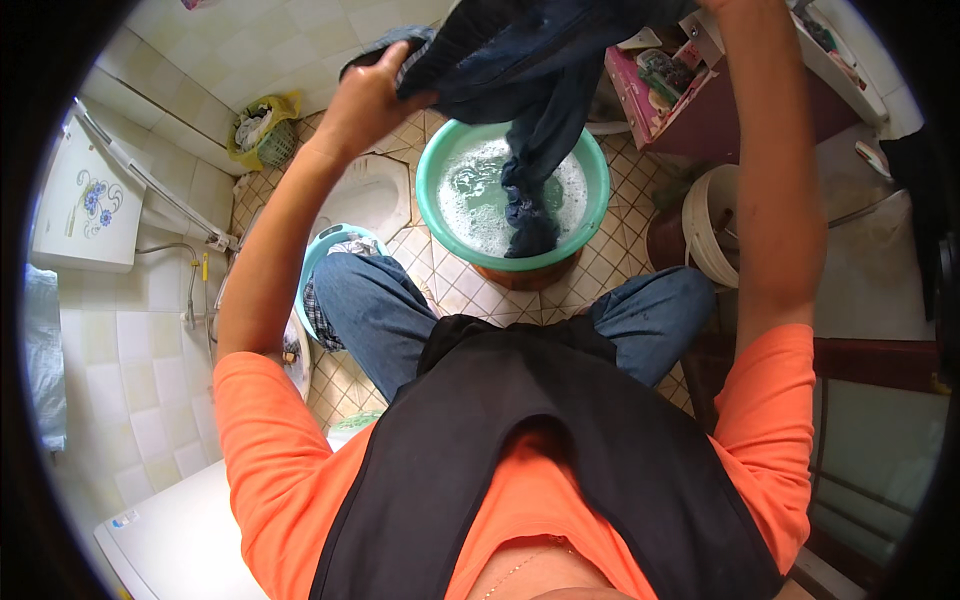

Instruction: The person washes clothes in a basin by hand, then wrings them out and empties the water before starting to fill the basin again.

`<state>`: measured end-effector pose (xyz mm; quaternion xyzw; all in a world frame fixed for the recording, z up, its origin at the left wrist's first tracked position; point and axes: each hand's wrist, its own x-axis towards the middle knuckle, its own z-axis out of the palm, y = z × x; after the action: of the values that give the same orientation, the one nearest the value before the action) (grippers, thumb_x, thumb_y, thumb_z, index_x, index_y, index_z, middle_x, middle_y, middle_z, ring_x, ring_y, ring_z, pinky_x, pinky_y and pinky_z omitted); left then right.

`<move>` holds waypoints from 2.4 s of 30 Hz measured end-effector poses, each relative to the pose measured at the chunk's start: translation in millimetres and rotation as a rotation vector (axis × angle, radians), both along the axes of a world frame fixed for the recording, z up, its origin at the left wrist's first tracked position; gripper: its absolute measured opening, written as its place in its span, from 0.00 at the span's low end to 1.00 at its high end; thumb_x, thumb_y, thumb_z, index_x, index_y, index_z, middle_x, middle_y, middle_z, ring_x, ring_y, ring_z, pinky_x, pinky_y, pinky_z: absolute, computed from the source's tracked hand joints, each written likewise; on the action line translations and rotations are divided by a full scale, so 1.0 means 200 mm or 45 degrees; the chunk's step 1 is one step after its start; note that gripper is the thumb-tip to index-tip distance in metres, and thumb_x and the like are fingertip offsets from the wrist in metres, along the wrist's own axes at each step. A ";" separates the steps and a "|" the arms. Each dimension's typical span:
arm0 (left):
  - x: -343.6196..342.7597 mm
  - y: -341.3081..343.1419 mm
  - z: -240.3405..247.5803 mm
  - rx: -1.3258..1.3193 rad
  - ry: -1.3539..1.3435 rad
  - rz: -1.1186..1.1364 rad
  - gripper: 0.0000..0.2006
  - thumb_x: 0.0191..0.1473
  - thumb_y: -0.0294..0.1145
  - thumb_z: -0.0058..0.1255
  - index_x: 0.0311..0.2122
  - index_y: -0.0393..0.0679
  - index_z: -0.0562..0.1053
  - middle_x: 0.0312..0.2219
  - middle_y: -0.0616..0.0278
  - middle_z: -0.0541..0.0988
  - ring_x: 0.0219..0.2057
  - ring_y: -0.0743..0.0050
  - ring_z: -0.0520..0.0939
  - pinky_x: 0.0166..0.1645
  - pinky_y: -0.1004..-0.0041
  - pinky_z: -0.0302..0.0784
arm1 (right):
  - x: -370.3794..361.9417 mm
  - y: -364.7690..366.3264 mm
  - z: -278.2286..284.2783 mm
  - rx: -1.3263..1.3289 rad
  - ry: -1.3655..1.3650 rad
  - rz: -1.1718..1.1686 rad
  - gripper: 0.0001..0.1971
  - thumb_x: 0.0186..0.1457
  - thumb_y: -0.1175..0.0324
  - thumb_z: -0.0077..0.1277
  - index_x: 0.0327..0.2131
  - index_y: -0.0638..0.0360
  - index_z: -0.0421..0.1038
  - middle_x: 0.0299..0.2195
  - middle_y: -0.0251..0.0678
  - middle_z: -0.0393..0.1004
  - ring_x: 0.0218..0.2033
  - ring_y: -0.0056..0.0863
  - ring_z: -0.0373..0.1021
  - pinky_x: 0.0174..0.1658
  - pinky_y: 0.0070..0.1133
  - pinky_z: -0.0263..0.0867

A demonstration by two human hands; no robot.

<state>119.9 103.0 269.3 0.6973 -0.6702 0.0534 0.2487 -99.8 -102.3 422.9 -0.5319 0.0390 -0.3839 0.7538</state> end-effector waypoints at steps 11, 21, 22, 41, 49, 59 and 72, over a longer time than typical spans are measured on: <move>-0.25 -0.26 0.12 -0.068 1.411 -0.649 0.22 0.43 0.28 0.50 0.48 0.40 0.66 0.34 0.54 0.77 0.33 0.62 0.79 0.40 0.68 0.73 | 0.34 0.24 -0.17 -0.152 0.393 0.073 0.03 0.46 0.72 0.51 0.26 0.60 0.70 0.22 0.32 0.72 0.24 0.22 0.69 0.29 0.17 0.66; 0.11 -0.17 -0.27 -0.145 2.554 -0.968 0.11 0.52 0.30 0.46 0.38 0.34 0.72 0.34 0.54 0.77 0.31 0.65 0.79 0.42 0.66 0.76 | -0.02 0.01 -1.56 -0.603 0.620 0.063 0.24 0.46 0.70 0.54 0.49 0.59 0.63 0.45 0.36 0.68 0.47 0.26 0.64 0.51 0.22 0.57; 0.11 -0.19 -0.28 -0.151 2.588 -0.953 0.11 0.52 0.31 0.46 0.38 0.34 0.72 0.34 0.53 0.77 0.32 0.65 0.78 0.42 0.66 0.76 | -0.04 0.03 -1.70 -0.669 0.748 -0.012 0.24 0.45 0.74 0.54 0.48 0.60 0.65 0.43 0.35 0.69 0.46 0.24 0.64 0.50 0.21 0.57; 0.03 0.06 -1.23 0.498 0.833 0.829 0.27 0.44 0.41 0.55 0.41 0.27 0.63 0.34 0.39 0.75 0.34 0.48 0.78 0.38 0.56 0.71 | 0.10 -0.18 -1.77 -1.429 1.888 -0.921 0.10 0.48 0.69 0.43 0.36 0.57 0.65 0.42 0.47 0.63 0.35 0.49 0.69 0.35 0.42 0.64; -0.12 -0.33 -1.00 -0.070 -0.050 0.086 0.23 0.39 0.28 0.53 0.45 0.39 0.67 0.42 0.49 0.70 0.44 0.53 0.71 0.50 0.63 0.64 | 0.13 -0.02 -2.23 -2.073 1.690 -0.493 0.26 0.50 0.54 0.45 0.55 0.37 0.55 0.57 0.32 0.51 0.60 0.36 0.44 0.55 0.54 0.36; -0.10 -0.71 -1.49 0.841 0.332 0.324 0.25 0.30 0.40 0.66 0.33 0.34 0.73 0.30 0.48 0.77 0.31 0.58 0.79 0.37 0.66 0.74 | 0.24 -0.13 -2.28 -1.631 2.018 -0.051 0.25 0.47 0.58 0.48 0.51 0.46 0.61 0.45 0.39 0.67 0.49 0.37 0.60 0.52 0.44 0.50; -0.01 -0.58 -1.57 0.162 3.227 0.389 0.12 0.46 0.35 0.54 0.35 0.41 0.74 0.31 0.58 0.79 0.31 0.62 0.80 0.40 0.61 0.76 | 0.26 0.09 -2.53 -0.223 1.389 -0.608 0.21 0.44 0.56 0.56 0.30 0.70 0.72 0.27 0.41 0.74 0.29 0.30 0.70 0.35 0.23 0.64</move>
<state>118.1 -12.3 -44.7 0.3405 0.1200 -0.6501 0.6686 -48.4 -84.9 -83.5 -0.6888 0.5068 -0.2160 0.4711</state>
